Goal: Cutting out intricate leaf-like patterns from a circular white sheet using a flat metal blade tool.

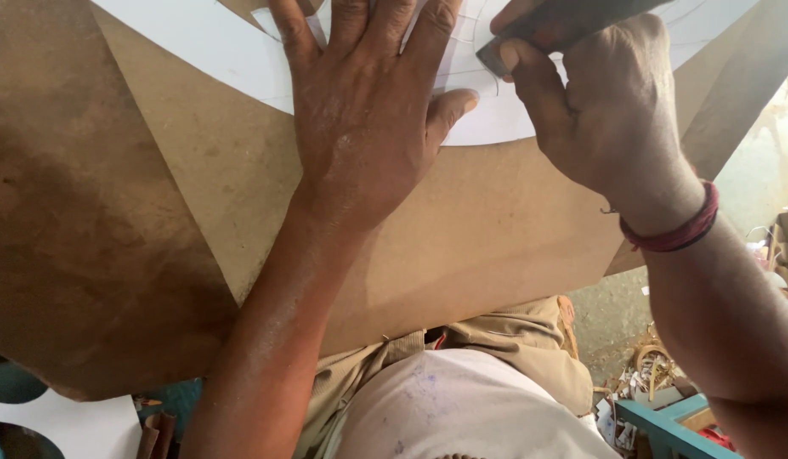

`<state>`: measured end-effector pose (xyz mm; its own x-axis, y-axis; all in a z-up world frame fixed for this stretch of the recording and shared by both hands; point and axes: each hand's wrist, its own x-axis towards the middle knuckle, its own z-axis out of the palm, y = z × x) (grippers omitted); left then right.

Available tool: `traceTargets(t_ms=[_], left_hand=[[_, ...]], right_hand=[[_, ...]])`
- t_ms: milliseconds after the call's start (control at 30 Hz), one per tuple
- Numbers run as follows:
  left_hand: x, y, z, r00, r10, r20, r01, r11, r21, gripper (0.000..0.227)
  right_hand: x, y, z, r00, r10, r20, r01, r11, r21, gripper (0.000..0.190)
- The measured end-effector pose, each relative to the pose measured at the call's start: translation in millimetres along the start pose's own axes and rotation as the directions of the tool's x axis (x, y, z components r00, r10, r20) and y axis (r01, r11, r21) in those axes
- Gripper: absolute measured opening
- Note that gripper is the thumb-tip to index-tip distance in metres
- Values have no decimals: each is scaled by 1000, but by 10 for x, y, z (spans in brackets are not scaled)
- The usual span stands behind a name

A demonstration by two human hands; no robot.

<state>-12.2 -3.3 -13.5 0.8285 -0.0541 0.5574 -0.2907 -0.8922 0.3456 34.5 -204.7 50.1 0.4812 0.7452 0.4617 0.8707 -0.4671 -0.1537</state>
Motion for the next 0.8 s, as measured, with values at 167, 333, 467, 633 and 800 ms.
traceTargets(t_ms=[167, 333, 467, 633, 800], left_hand=[[-31, -23, 62, 1000, 3, -22, -3, 1000, 10, 90], [-47, -43, 85, 999, 15, -43, -16, 1000, -25, 89], [-21, -18, 31, 999, 3, -32, -5, 999, -51, 86], [-41, -48, 69, 1000, 17, -27, -18, 998, -52, 84], [-45, -48, 84, 1000, 10, -13, -11, 998, -64, 83]], right_hand=[[-64, 138, -43, 993, -114, 37, 116, 990, -74, 8], [-39, 126, -120, 987, -92, 132, 110, 984, -139, 5], [115, 12, -151, 972, 67, 223, -21, 979, -205, 10], [-1, 127, -184, 973, -62, 224, 109, 973, -202, 6], [17, 145, -206, 962, -101, 254, 160, 961, -227, 9]])
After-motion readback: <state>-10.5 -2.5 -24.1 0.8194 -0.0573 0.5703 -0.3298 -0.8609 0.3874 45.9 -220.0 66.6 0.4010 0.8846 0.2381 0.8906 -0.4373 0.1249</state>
